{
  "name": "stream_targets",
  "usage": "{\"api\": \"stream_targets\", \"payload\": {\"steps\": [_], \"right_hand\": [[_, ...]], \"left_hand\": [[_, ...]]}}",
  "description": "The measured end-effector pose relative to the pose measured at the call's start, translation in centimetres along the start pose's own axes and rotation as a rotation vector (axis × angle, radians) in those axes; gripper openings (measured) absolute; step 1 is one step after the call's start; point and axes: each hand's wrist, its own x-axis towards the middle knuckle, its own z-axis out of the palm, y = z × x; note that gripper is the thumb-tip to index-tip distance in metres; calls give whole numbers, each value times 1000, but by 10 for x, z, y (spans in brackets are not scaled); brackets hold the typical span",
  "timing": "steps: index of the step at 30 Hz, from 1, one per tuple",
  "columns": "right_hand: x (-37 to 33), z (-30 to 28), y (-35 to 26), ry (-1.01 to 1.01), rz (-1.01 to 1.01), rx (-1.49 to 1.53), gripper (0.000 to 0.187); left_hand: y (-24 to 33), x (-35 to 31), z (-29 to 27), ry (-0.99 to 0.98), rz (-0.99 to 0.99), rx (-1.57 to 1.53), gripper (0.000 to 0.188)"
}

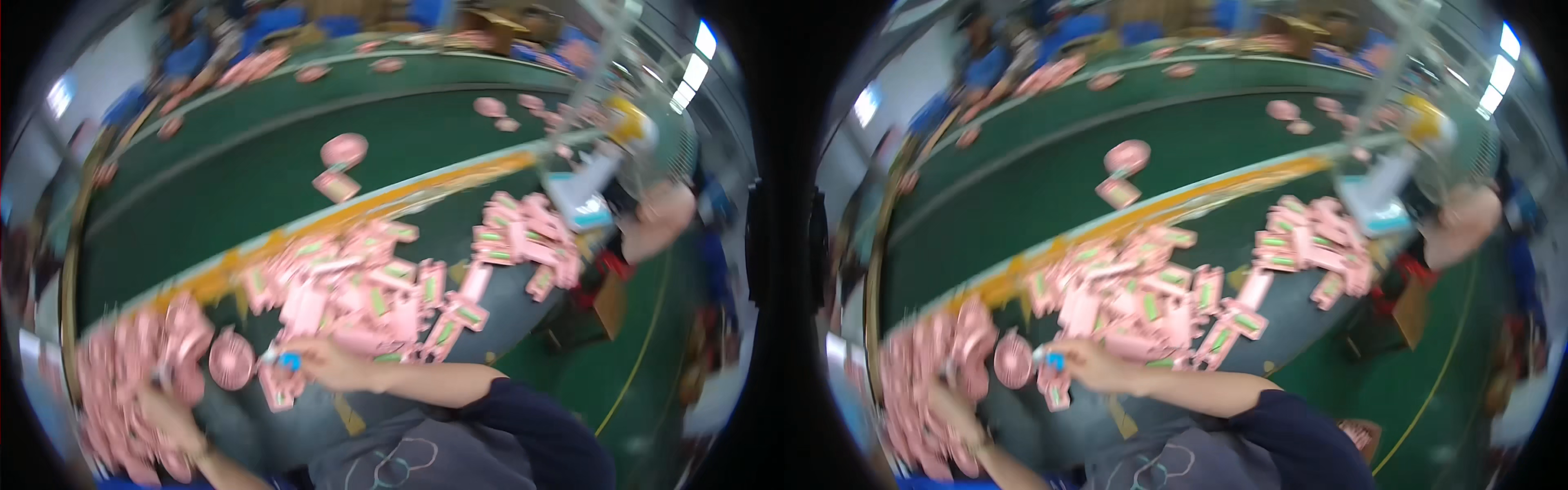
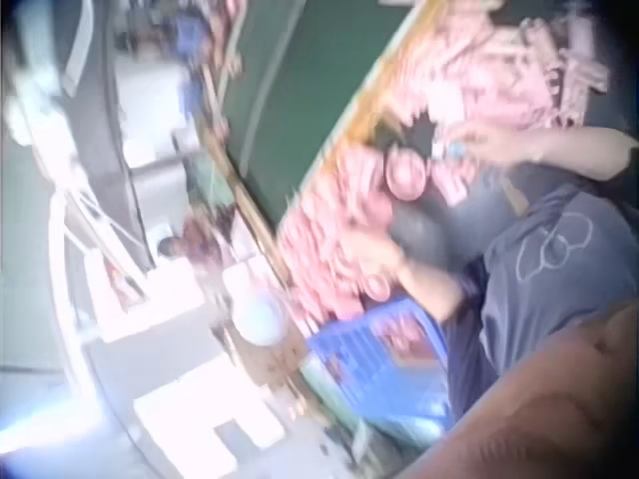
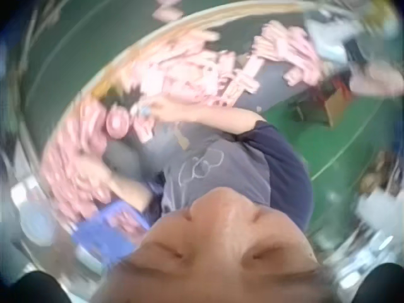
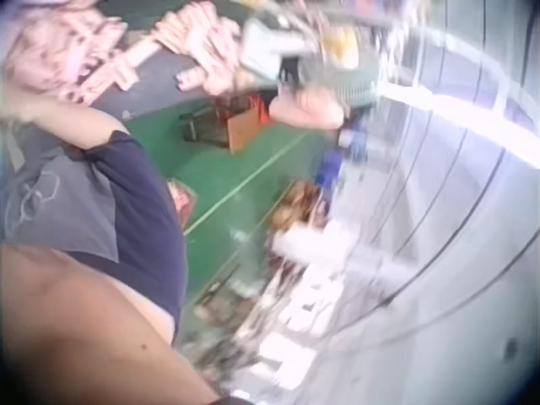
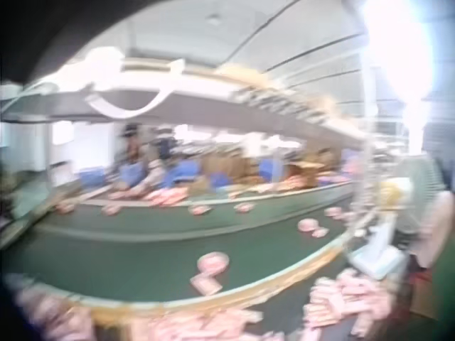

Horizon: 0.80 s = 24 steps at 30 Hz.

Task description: The person assembles handheld fans by connecting circuit boards to wires, fitting fan heads and batteries into plastic handle casings by hand, and placing fan parts onto the conveyor belt.

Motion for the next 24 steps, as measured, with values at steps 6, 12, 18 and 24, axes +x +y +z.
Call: {"api": "stream_targets", "payload": {"steps": [6, 12, 18, 24], "right_hand": [[-27, -12, -14, 151, 173, -40, 26], [-15, 17, 14, -50, 459, -128, 14], [-18, 31, 45, -174, 481, -73, 12], [-20, 30, 63, -180, 487, -149, 13]], "left_hand": [[99, 3, 6, -248, 103, 162, 23], [66, 2, 13, -207, -159, -55, 15], [50, 0, 17, -341, -174, -33, 30], [50, -12, 17, -430, -108, -59, 36]]}}
